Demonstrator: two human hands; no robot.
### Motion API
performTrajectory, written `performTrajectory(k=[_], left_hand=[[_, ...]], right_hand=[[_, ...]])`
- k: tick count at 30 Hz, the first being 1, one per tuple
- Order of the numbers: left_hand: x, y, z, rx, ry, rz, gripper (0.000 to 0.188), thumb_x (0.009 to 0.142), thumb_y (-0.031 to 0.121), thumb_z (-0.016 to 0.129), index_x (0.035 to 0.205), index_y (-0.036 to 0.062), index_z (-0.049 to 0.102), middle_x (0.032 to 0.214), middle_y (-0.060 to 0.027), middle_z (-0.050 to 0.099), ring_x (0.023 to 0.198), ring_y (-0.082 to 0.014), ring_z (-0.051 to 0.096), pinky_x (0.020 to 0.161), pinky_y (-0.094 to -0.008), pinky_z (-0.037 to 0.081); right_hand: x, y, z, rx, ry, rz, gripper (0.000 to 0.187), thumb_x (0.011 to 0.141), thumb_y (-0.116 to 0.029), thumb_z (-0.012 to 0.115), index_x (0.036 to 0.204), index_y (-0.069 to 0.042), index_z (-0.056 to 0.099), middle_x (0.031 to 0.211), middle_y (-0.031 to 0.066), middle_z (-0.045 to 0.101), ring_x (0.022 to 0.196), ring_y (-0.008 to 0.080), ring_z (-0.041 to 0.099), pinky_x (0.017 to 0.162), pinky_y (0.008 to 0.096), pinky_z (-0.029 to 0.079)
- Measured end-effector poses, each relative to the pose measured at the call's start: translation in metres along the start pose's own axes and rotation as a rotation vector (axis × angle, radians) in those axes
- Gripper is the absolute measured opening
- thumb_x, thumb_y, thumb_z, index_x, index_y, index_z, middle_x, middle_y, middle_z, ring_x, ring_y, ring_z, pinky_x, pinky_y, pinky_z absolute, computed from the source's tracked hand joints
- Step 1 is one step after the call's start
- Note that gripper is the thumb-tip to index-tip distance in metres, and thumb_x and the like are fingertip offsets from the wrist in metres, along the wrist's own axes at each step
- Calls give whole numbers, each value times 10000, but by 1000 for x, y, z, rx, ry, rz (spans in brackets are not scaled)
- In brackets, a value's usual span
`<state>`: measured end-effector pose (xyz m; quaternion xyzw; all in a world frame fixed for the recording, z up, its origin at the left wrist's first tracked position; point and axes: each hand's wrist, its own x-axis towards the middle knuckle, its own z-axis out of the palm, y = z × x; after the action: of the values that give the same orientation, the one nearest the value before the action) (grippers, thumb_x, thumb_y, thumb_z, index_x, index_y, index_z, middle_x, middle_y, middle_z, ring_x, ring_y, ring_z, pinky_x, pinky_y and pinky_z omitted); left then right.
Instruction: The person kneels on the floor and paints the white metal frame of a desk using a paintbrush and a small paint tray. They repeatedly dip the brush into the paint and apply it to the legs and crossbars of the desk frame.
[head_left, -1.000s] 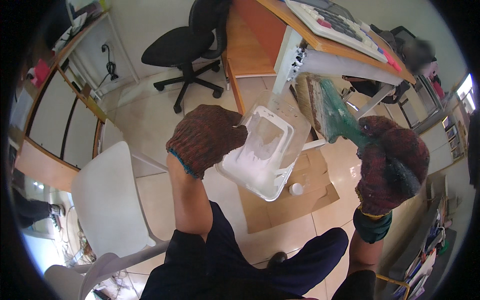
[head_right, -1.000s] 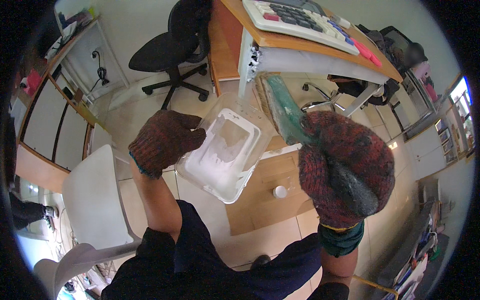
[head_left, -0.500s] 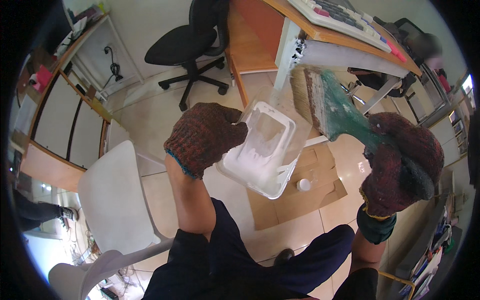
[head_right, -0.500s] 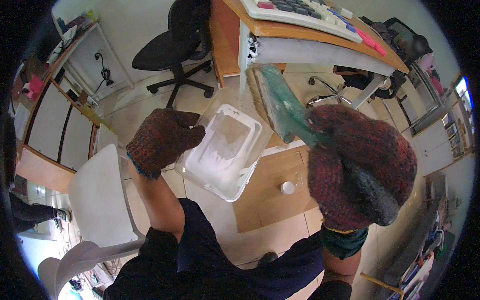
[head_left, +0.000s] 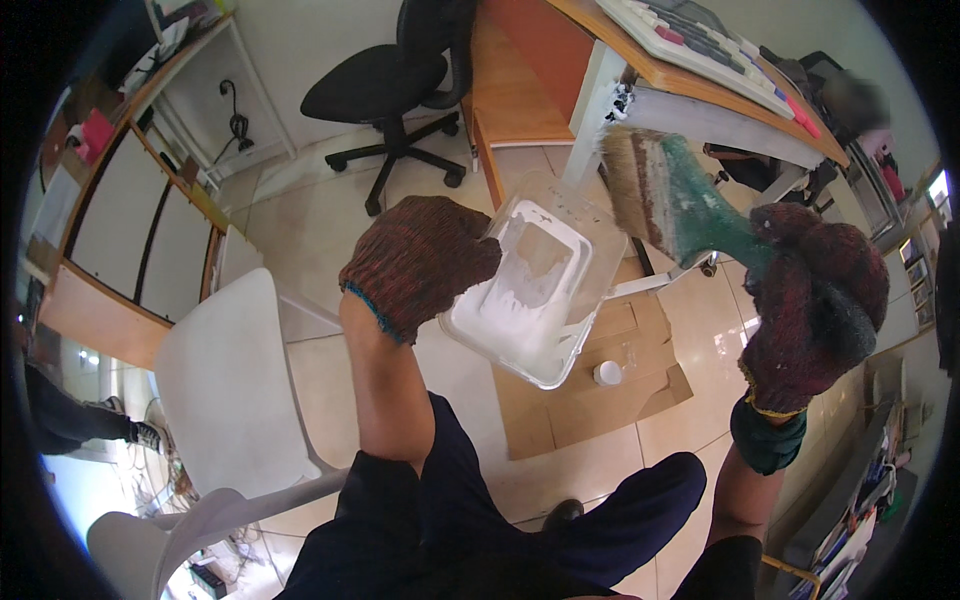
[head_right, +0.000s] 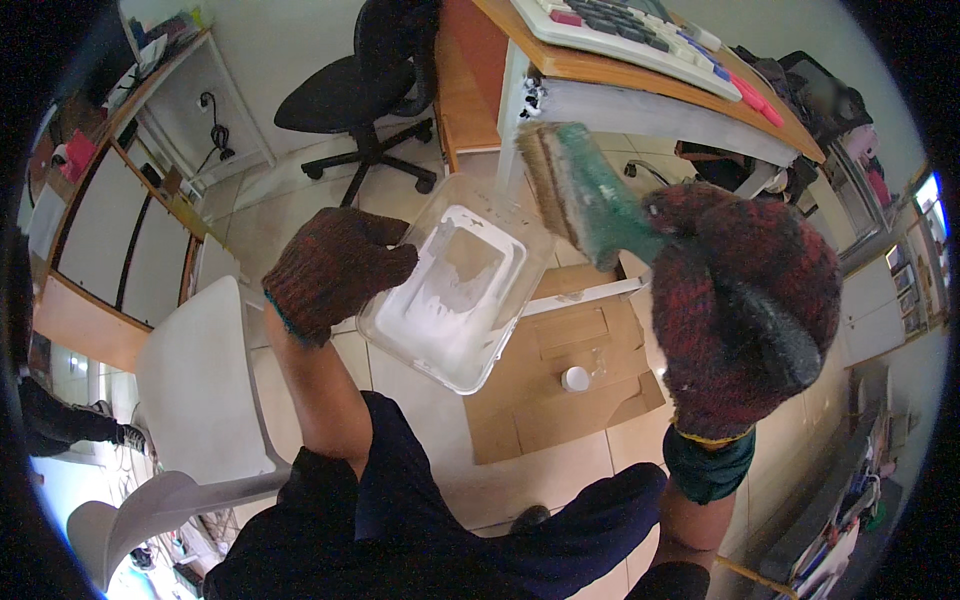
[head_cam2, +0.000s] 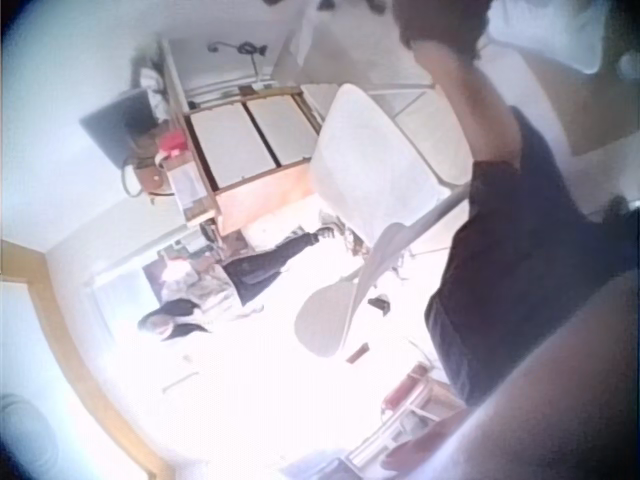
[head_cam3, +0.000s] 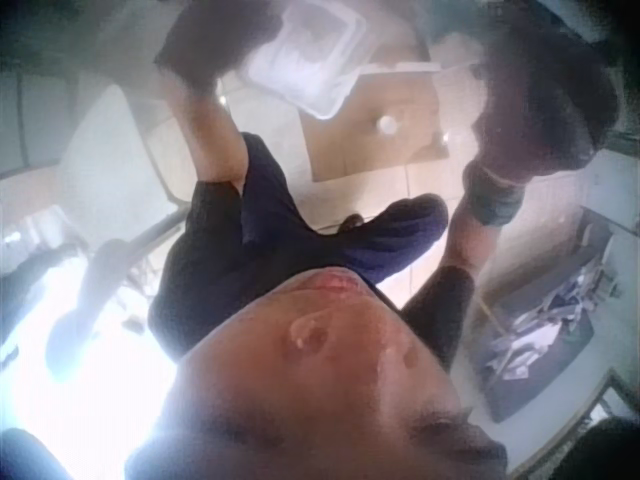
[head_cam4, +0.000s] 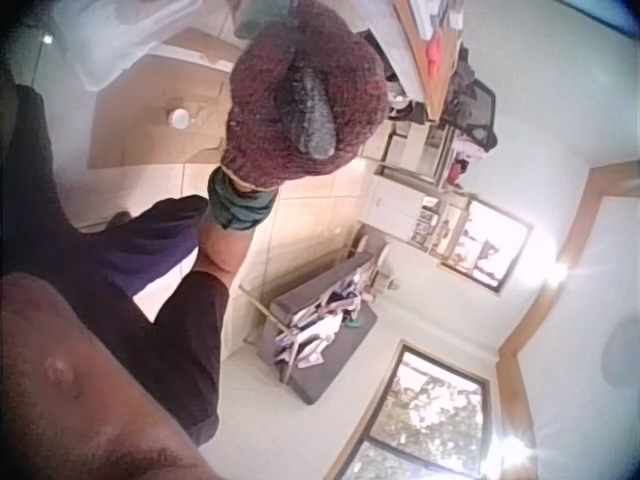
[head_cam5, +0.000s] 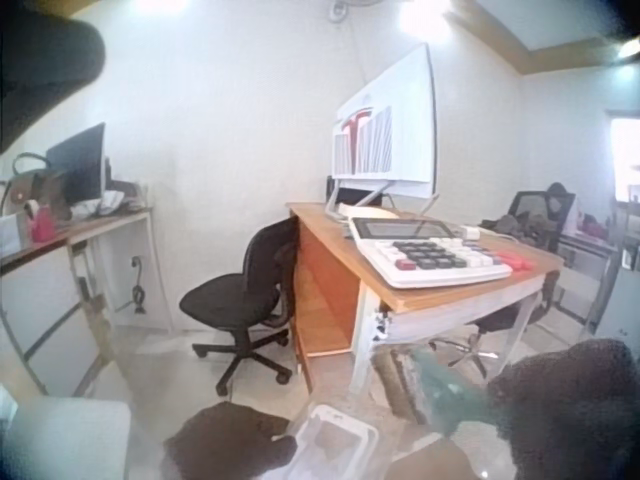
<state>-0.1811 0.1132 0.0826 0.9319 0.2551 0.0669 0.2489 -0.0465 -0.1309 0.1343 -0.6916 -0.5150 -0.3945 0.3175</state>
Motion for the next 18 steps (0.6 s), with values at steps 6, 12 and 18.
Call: performTrajectory(k=[6, 12, 18], left_hand=[[2, 6, -3, -32, -32, -75, 387, 733, 325, 646, 959, 13, 686, 824, -203, 665, 720, -301, 659, 700, -345, 517], [-4, -2, -3, -3, -7, -25, 390, 741, 333, 645, 955, 10, 688, 837, -200, 665, 757, -299, 660, 729, -351, 515], [-4, -4, -2, -61, -12, -60, 383, 743, 344, 650, 939, 19, 695, 854, -189, 666, 781, -306, 652, 732, -362, 512]], right_hand=[[-1, 2, -7, 99, -149, -12, 307, 816, -83, 647, 1088, 3, 534, 942, 201, 655, 844, 261, 638, 764, 389, 513], [1, 9, 6, 321, -27, -18, 305, 752, -47, 673, 1044, -4, 594, 937, 171, 671, 895, 239, 648, 822, 354, 491], [-4, 13, 2, 491, -6, 10, 458, 774, -56, 695, 1182, -15, 491, 943, 217, 657, 851, 289, 659, 723, 395, 542]])
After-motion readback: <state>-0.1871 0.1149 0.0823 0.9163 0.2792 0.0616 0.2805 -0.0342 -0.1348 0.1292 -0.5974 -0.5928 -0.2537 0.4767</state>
